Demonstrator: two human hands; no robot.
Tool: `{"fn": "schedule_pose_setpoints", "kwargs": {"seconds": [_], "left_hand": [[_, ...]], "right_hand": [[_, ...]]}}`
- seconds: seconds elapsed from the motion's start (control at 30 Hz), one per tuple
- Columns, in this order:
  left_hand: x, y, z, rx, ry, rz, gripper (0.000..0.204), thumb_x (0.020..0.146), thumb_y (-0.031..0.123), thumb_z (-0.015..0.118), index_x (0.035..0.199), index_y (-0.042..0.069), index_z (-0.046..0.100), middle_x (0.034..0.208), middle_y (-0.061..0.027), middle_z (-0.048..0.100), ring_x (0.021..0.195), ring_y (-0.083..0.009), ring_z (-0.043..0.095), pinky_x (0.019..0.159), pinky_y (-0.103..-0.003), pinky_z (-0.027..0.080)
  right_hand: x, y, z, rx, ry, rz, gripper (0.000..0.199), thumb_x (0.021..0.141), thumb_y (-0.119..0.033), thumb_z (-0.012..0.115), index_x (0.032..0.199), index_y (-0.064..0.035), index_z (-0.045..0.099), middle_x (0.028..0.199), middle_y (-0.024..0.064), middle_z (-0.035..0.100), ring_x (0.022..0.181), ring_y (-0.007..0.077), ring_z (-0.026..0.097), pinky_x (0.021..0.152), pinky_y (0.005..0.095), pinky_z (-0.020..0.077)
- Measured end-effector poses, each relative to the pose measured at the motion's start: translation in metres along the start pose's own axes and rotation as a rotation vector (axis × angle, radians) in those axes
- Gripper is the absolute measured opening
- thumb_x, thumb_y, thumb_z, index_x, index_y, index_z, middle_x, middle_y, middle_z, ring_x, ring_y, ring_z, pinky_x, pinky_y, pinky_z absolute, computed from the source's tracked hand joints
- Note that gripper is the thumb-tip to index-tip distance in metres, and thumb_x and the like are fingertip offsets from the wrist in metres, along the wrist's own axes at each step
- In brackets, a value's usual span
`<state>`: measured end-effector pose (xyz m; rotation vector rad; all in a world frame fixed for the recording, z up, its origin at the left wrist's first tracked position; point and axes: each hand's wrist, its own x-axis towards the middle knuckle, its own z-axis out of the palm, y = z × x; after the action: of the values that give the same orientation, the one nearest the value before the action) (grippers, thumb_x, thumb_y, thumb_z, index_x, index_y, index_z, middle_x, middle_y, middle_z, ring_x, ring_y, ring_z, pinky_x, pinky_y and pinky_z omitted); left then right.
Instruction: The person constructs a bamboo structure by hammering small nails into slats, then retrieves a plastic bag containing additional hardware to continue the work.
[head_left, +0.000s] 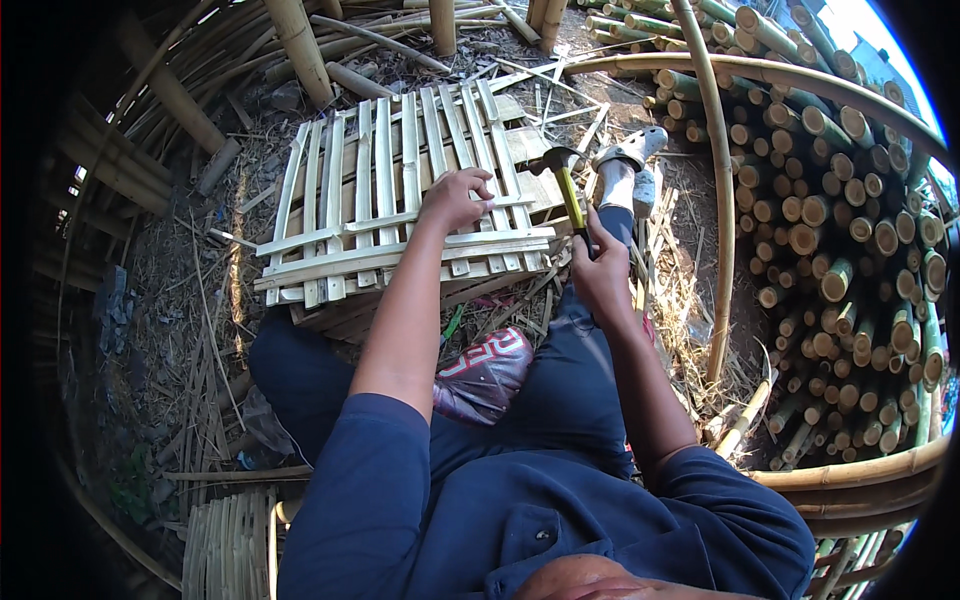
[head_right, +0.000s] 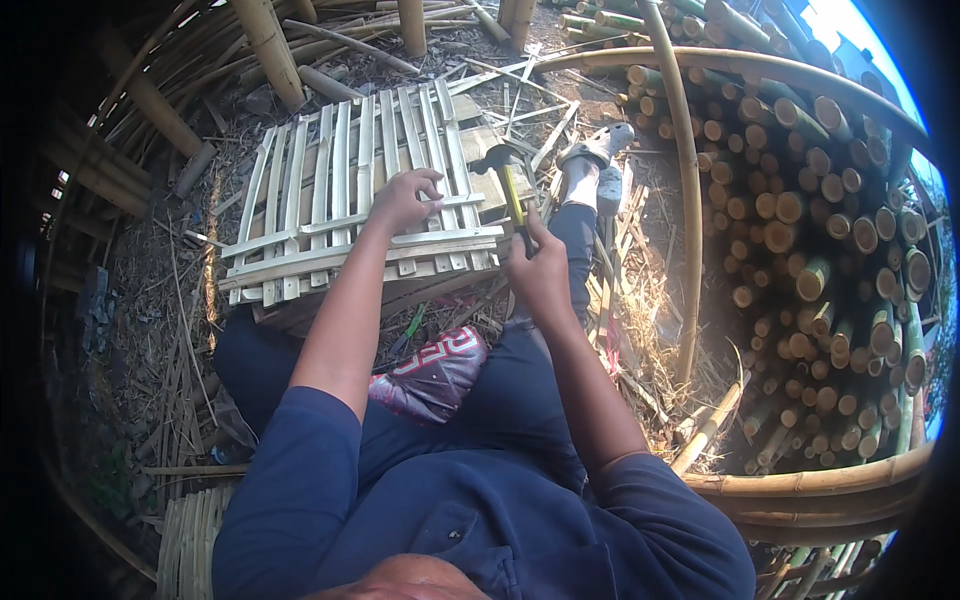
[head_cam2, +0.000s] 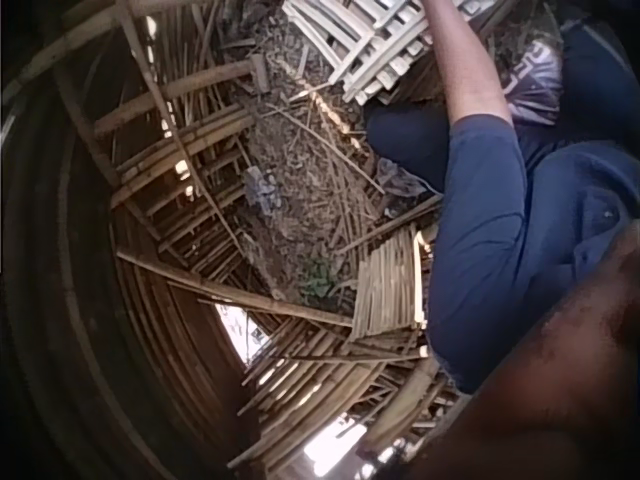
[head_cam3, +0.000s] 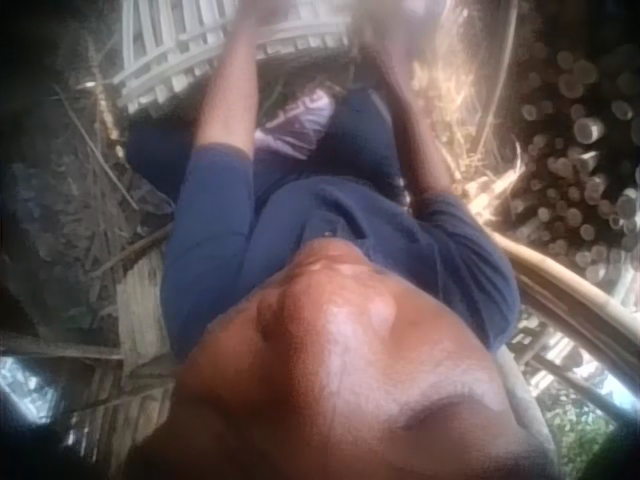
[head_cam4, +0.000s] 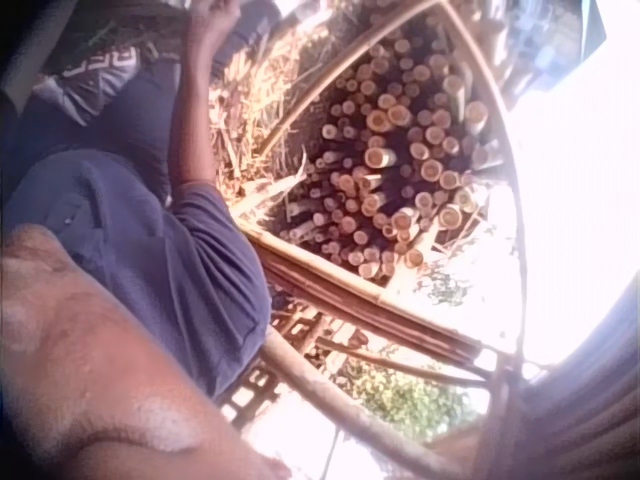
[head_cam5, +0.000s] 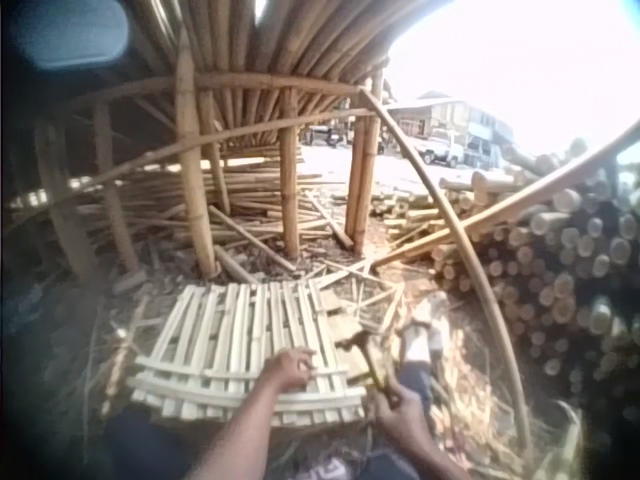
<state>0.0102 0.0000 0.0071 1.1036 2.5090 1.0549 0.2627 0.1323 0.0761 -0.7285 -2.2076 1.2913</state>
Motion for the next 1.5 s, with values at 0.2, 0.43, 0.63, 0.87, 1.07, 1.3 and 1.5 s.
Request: {"fn": "schedule_pose_setpoints", "kwargs": {"seconds": [0.2,0.43,0.63,0.87,1.07,1.3,1.5], "left_hand": [[0.001,0.002,0.001,-0.008,-0.015,-0.004,0.013,0.083,0.027,0.085,0.085,0.015,0.080,0.143,0.0049,0.069,0.132,-0.0265,0.061,0.117,-0.042,0.046],[-0.002,0.004,0.002,-0.004,0.015,-0.004,0.011,0.084,0.023,0.084,0.086,0.014,0.079,0.144,0.0018,0.068,0.132,-0.0262,0.063,0.113,-0.041,0.048],[-0.002,0.001,0.001,-0.013,0.009,0.003,0.012,0.084,0.023,0.083,0.086,0.012,0.077,0.145,-0.0012,0.067,0.133,-0.0255,0.064,0.111,-0.039,0.049],[-0.001,0.001,0.001,-0.050,-0.005,-0.015,0.012,0.083,0.025,0.084,0.085,0.014,0.078,0.144,0.0022,0.068,0.132,-0.0249,0.063,0.113,-0.040,0.049],[0.000,-0.001,0.002,-0.027,-0.002,-0.008,0.012,0.083,0.025,0.085,0.086,0.015,0.079,0.144,0.0026,0.068,0.132,-0.0248,0.063,0.113,-0.040,0.049],[-0.005,-0.002,0.000,-0.052,0.005,-0.033,0.012,0.083,0.025,0.085,0.085,0.015,0.079,0.145,0.0035,0.067,0.132,-0.0249,0.063,0.113,-0.040,0.049],[0.002,0.004,0.003,-0.019,-0.007,-0.007,0.011,0.083,0.024,0.084,0.085,0.014,0.078,0.145,0.0038,0.067,0.131,-0.0241,0.064,0.113,-0.039,0.049]], "right_hand": [[-0.016,-0.021,0.008,0.059,0.312,-0.292,0.058,0.106,0.001,0.052,0.163,-0.0015,0.039,0.082,-0.0005,0.058,0.066,0.0048,0.048,0.059,0.0236,0.0418],[-0.022,0.018,0.012,-0.323,-0.168,-0.115,0.068,0.096,0.002,0.052,0.162,-0.0106,0.041,0.087,0.0321,0.068,0.087,0.0490,0.070,0.080,0.0499,0.0538],[-0.016,0.002,0.011,-0.134,-0.034,-0.072,0.064,0.098,0.002,0.053,0.161,-0.0063,0.042,0.096,0.0309,0.070,0.090,0.0385,0.075,0.084,0.0364,0.0551],[-0.020,0.030,0.021,-0.139,-0.124,0.051,0.059,0.100,0.001,0.052,0.159,-0.0055,0.045,0.115,0.0331,0.071,0.112,0.0384,0.074,0.096,0.0352,0.0531],[-0.017,0.031,0.021,-0.194,-0.137,0.003,0.052,0.106,-0.004,0.054,0.158,-0.0046,0.047,0.113,0.0263,0.075,0.096,0.0133,0.064,0.087,0.0275,0.0512],[-0.010,-0.024,-0.006,-0.129,-0.011,-0.062,0.069,0.098,0.004,0.050,0.164,-0.0064,0.036,0.107,0.0242,0.074,0.077,0.0216,0.068,0.074,0.0297,0.0533],[-0.021,0.018,0.016,-0.287,0.181,-0.286,0.071,0.101,0.001,0.054,0.167,-0.0135,0.032,0.086,0.0191,0.064,0.065,0.0270,0.062,0.065,0.0359,0.0494]]}}
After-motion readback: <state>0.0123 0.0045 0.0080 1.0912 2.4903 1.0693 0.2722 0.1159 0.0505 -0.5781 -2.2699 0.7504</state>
